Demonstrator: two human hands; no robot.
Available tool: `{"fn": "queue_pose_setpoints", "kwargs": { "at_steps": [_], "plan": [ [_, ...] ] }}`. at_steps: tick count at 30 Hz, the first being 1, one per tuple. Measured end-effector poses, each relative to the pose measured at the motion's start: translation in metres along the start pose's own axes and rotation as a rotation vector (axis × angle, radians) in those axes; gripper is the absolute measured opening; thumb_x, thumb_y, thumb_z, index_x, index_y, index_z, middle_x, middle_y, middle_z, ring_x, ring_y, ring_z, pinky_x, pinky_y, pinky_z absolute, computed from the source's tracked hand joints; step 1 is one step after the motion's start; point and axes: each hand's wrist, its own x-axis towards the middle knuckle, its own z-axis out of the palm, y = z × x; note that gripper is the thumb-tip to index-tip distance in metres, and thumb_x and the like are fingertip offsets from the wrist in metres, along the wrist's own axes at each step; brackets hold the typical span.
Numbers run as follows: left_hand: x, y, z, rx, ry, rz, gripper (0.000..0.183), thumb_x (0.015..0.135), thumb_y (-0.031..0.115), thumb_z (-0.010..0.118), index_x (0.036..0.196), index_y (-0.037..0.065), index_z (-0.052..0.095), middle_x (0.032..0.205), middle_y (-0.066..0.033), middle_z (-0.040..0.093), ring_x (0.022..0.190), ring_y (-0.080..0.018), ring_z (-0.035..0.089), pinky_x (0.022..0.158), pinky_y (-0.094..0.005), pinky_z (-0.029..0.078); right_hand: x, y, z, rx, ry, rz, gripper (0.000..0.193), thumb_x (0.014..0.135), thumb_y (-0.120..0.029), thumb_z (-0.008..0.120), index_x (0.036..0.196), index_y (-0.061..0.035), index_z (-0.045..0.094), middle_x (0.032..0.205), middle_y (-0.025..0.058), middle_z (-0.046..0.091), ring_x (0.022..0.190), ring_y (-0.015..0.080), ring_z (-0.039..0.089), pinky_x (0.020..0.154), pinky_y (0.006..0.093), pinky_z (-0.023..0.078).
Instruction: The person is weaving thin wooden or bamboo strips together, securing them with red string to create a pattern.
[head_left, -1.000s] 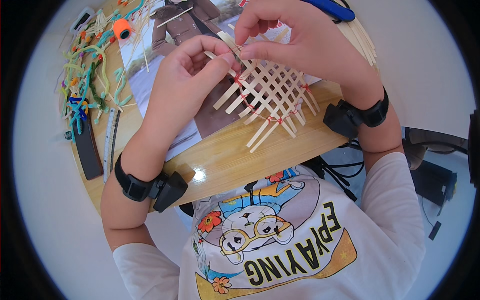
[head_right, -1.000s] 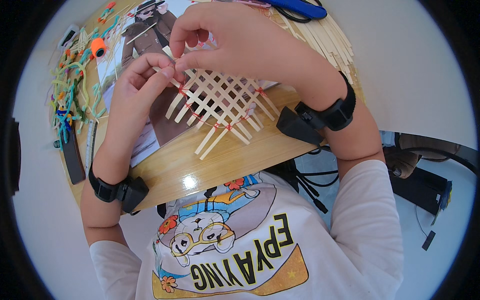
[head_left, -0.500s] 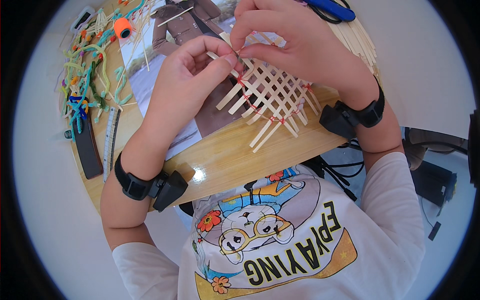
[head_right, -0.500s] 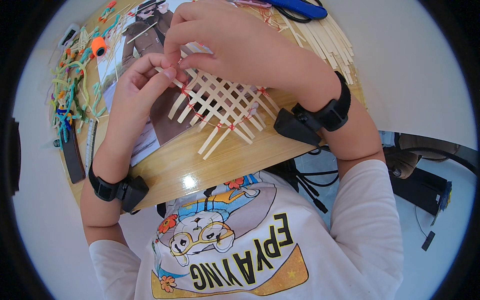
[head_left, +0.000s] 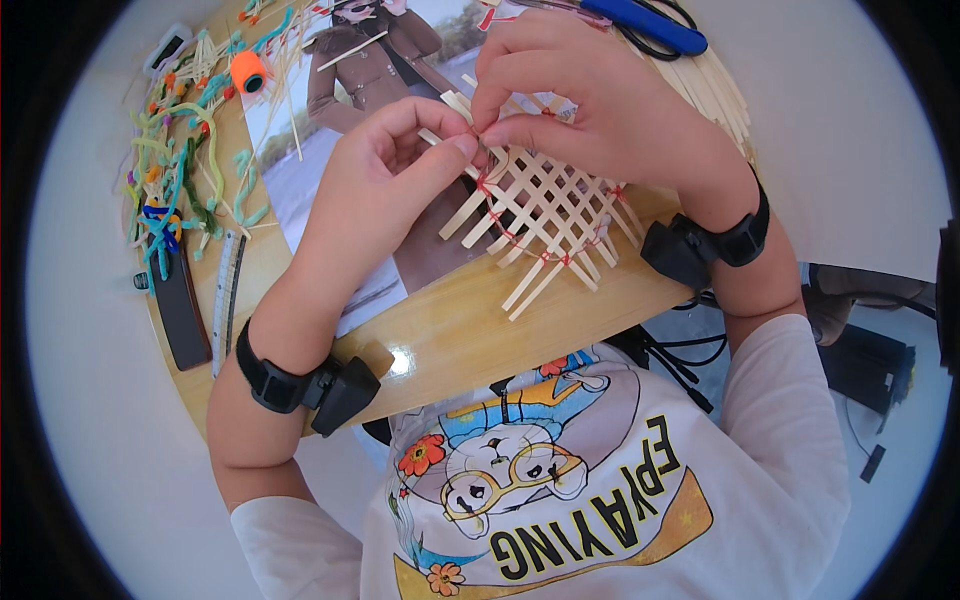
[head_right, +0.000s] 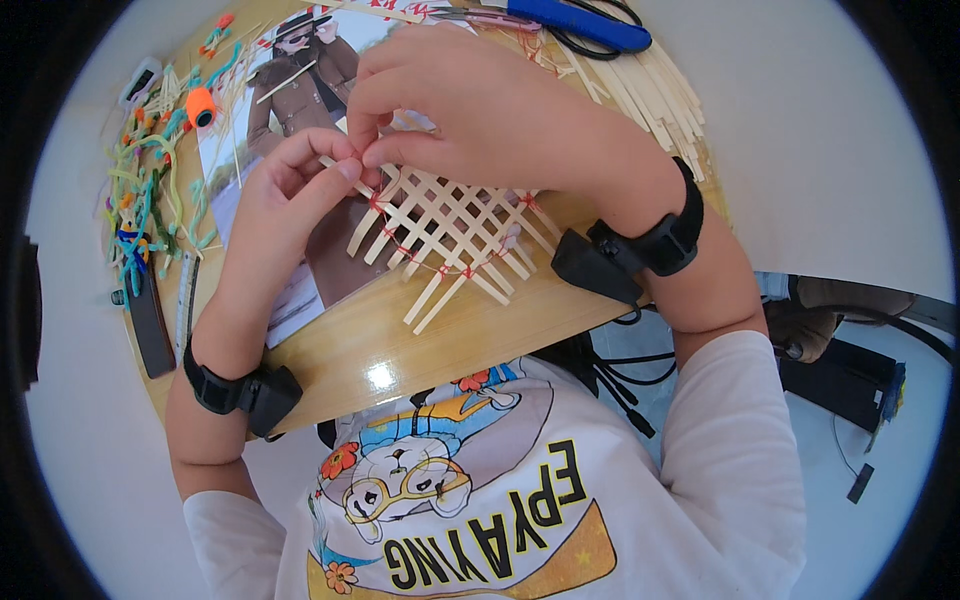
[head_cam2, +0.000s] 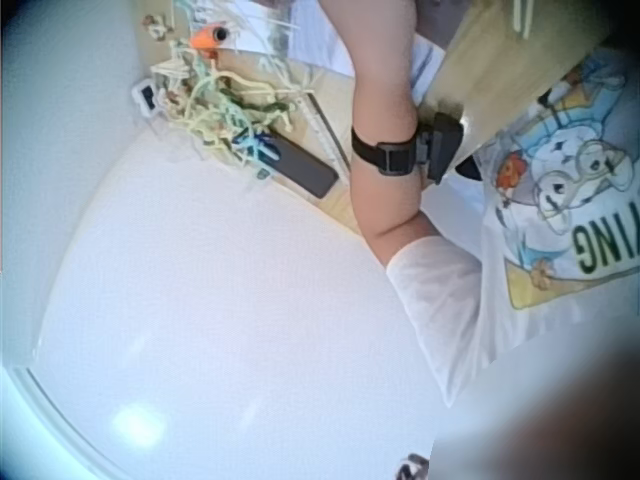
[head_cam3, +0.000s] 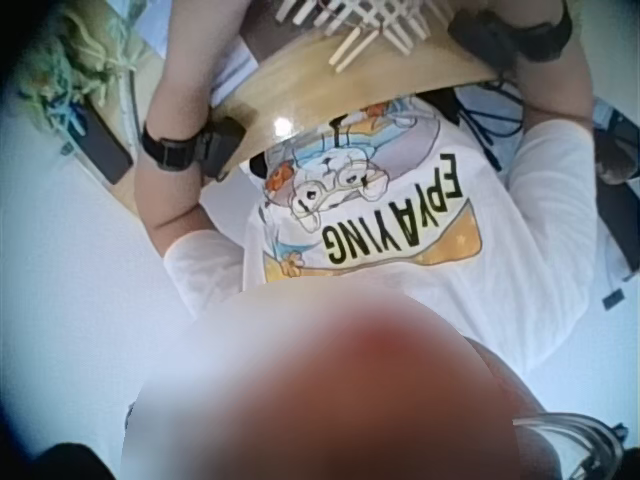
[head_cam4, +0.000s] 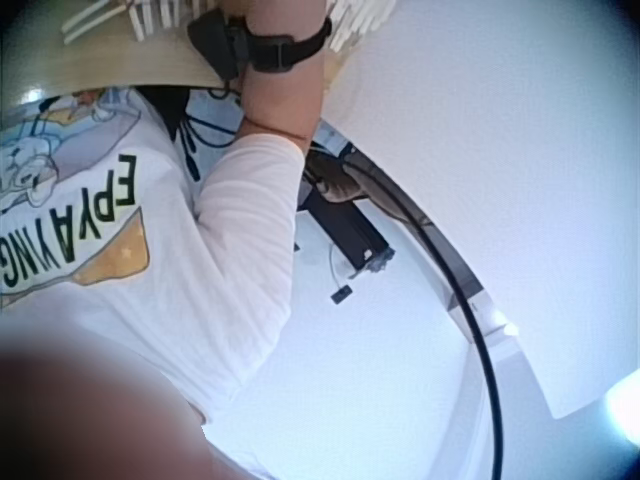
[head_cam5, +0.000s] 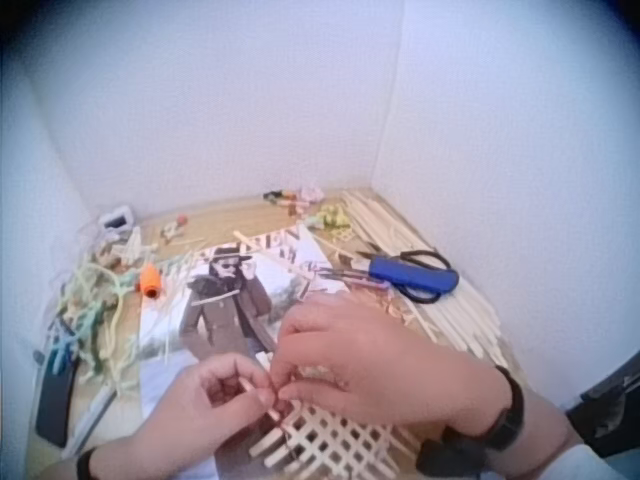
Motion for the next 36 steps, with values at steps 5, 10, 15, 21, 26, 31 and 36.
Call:
{"fn": "queue_pose_setpoints", "kwargs": {
  "at_steps": [5,10,15,21,26,31,36],
  "plan": [
    [-0.003,-0.004,0.000,-0.009,0.022,-0.012,0.012,0.097,0.011,0.065,0.105,0.001,0.063,0.098,-0.0060,0.071,0.091,-0.0095,0.067,0.086,-0.0239,0.052,-0.001,-0.004,-0.004,0.001,-0.032,0.055,0.016,0.082,-0.020,0.079,0.090,-0.0095,0.068,0.088,0.0041,0.062,0.095,0.0255,0.060,0.087,0.0397,0.046],
    [-0.001,-0.002,0.000,-0.032,0.013,-0.037,0.011,0.097,0.009,0.065,0.105,0.001,0.062,0.098,-0.0051,0.071,0.091,-0.0087,0.066,0.085,-0.0242,0.052,0.000,-0.004,-0.005,0.022,-0.024,0.073,0.016,0.082,-0.018,0.079,0.090,-0.0107,0.067,0.088,0.0038,0.061,0.094,0.0254,0.059,0.088,0.0389,0.045],
    [-0.002,-0.002,-0.001,0.035,0.032,-0.045,0.012,0.096,0.010,0.066,0.105,0.002,0.063,0.100,-0.0046,0.071,0.091,-0.0078,0.066,0.085,-0.0241,0.052,-0.002,-0.006,-0.002,0.038,-0.027,0.054,0.012,0.084,-0.014,0.077,0.091,-0.0109,0.068,0.089,0.0034,0.060,0.095,0.0247,0.059,0.091,0.0383,0.044],
    [0.000,-0.004,-0.002,0.049,-0.018,-0.043,0.011,0.100,0.013,0.064,0.106,0.004,0.063,0.101,-0.0053,0.071,0.097,-0.0110,0.066,0.090,-0.0282,0.052,-0.004,-0.003,-0.009,0.064,-0.066,0.081,0.010,0.087,-0.014,0.075,0.091,-0.0088,0.068,0.089,0.0041,0.060,0.093,0.0252,0.060,0.089,0.0392,0.045],
    [0.003,-0.002,-0.016,0.123,-0.071,-0.138,0.018,0.102,0.015,0.063,0.115,0.003,0.066,0.103,-0.0041,0.072,0.094,-0.0086,0.065,0.080,-0.0238,0.051,-0.007,-0.013,-0.019,0.237,-0.145,0.153,0.012,0.089,-0.014,0.073,0.093,-0.0051,0.066,0.089,0.0058,0.061,0.089,0.0250,0.062,0.083,0.0368,0.049],
    [0.007,-0.005,-0.024,0.095,-0.123,-0.114,0.024,0.099,0.012,0.067,0.121,0.001,0.065,0.109,-0.0048,0.071,0.095,-0.0089,0.064,0.086,-0.0246,0.052,-0.023,-0.015,-0.021,0.456,-0.146,0.242,0.009,0.092,-0.010,0.070,0.093,-0.0028,0.064,0.100,0.0069,0.068,0.095,0.0181,0.065,0.087,0.0322,0.050],
    [0.012,-0.002,-0.025,0.108,-0.148,-0.111,0.027,0.097,0.012,0.070,0.121,0.001,0.066,0.108,-0.0030,0.070,0.094,-0.0079,0.063,0.085,-0.0245,0.052,-0.034,-0.016,-0.018,0.682,-0.123,0.299,0.010,0.095,-0.012,0.067,0.093,-0.0031,0.064,0.110,0.0100,0.071,0.109,0.0179,0.065,0.097,0.0316,0.049]
  ]
}}
